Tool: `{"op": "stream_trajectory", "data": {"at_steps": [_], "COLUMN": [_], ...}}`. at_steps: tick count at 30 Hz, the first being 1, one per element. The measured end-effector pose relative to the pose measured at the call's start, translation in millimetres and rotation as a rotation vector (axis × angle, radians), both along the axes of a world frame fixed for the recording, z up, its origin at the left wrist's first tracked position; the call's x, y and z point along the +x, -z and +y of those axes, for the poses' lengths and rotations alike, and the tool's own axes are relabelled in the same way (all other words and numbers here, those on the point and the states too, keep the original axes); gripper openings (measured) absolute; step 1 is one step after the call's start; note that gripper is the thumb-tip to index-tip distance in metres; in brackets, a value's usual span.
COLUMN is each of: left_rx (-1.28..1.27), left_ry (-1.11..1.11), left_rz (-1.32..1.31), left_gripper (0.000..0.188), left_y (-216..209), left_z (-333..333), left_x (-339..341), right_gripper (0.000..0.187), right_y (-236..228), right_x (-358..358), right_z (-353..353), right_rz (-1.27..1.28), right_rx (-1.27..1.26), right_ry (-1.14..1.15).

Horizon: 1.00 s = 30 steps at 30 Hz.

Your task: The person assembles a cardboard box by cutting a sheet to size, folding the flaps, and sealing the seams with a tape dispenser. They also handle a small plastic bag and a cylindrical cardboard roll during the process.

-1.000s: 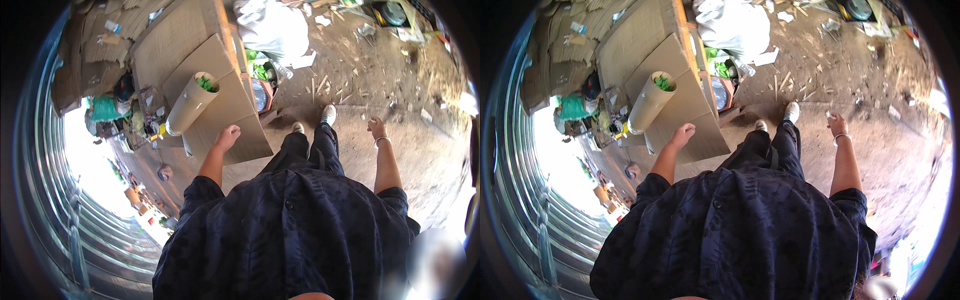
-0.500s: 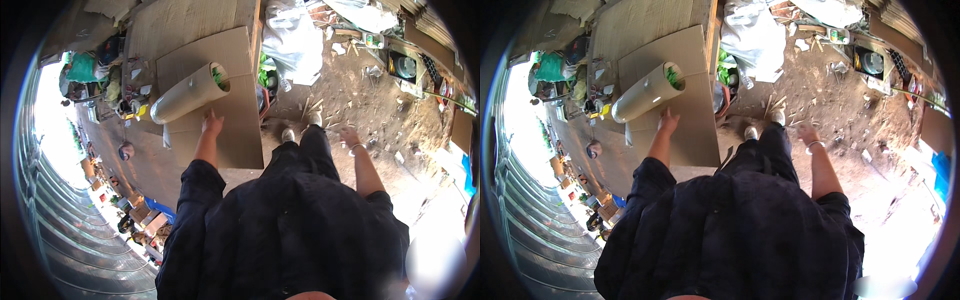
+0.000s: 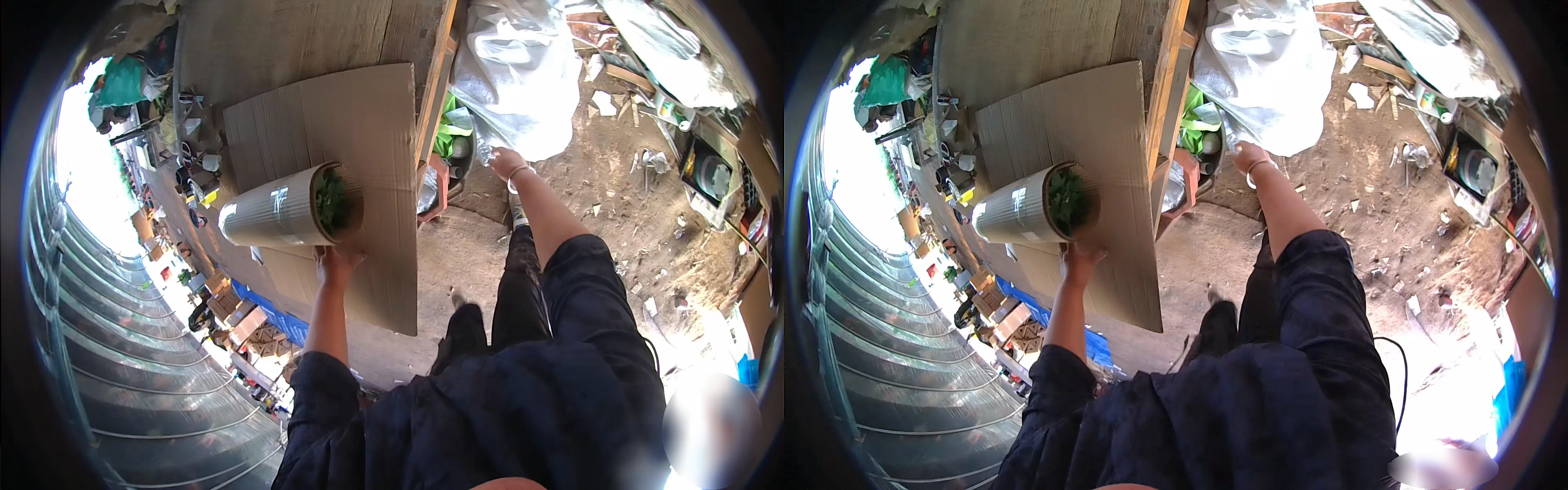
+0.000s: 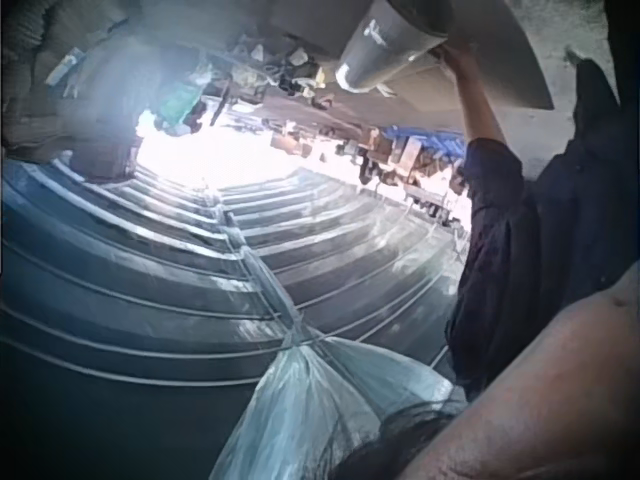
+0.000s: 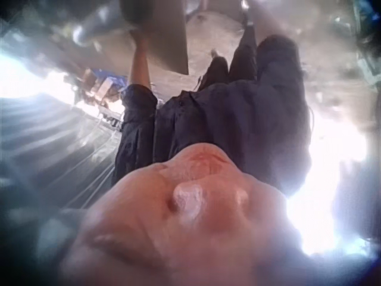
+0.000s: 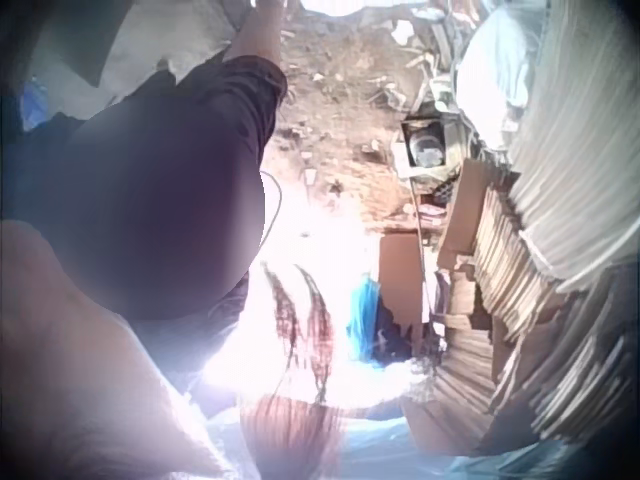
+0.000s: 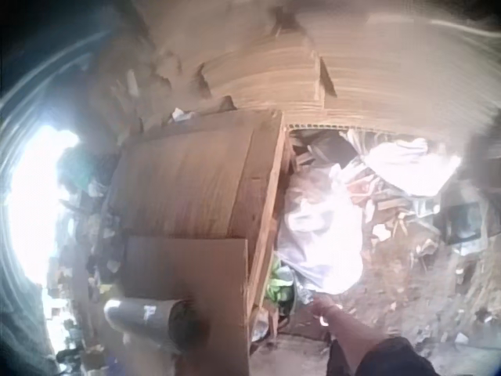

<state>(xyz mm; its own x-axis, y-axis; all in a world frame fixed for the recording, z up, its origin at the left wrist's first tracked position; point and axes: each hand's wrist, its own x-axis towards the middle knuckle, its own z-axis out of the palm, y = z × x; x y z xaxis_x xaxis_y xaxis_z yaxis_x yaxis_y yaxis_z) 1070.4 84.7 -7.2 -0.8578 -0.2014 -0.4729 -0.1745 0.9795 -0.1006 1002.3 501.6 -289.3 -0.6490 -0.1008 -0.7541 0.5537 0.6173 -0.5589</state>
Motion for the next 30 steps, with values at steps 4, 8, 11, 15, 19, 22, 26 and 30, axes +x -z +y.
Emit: {"op": "stream_trajectory", "data": {"at_steps": [4,8,11,15,19,22,26,30], "left_rx": [0.085,0.123,0.255,0.303,0.107,-0.046,-0.116,0.070], "left_ry": [-0.050,-0.158,-0.024,0.039,-0.056,-0.170,-0.185,-0.205], "left_rz": [-0.193,-0.208,-0.084,-0.081,-0.175,-0.279,-0.277,-0.201], "left_gripper": [0.070,0.045,0.042,0.049,0.056,0.074,0.106,0.089], "left_y": [-17,-41,-41,-38,-35,-30,-32,-55], "left_z": [16,57,62,53,48,50,50,56], "left_x": [-4,-24,-29,-36,-23,-23,-21,-22], "right_gripper": [0.039,0.034,0.033,0.044,0.044,0.048,0.042,0.031], "right_y": [10,62,106,128,81,8,-122,-248], "right_x": [-50,-85,-100,-107,-65,-29,2,26], "right_z": [-19,-44,-59,-62,-62,-50,-23,-15], "right_rz": [-0.041,0.050,0.036,0.039,0.516,0.460,0.198,0.449], "right_rx": [-0.005,-0.043,-0.044,0.113,0.060,-0.246,-0.607,-0.537], "right_ry": [0.017,-0.101,0.018,0.051,0.298,0.658,0.930,0.674]}}
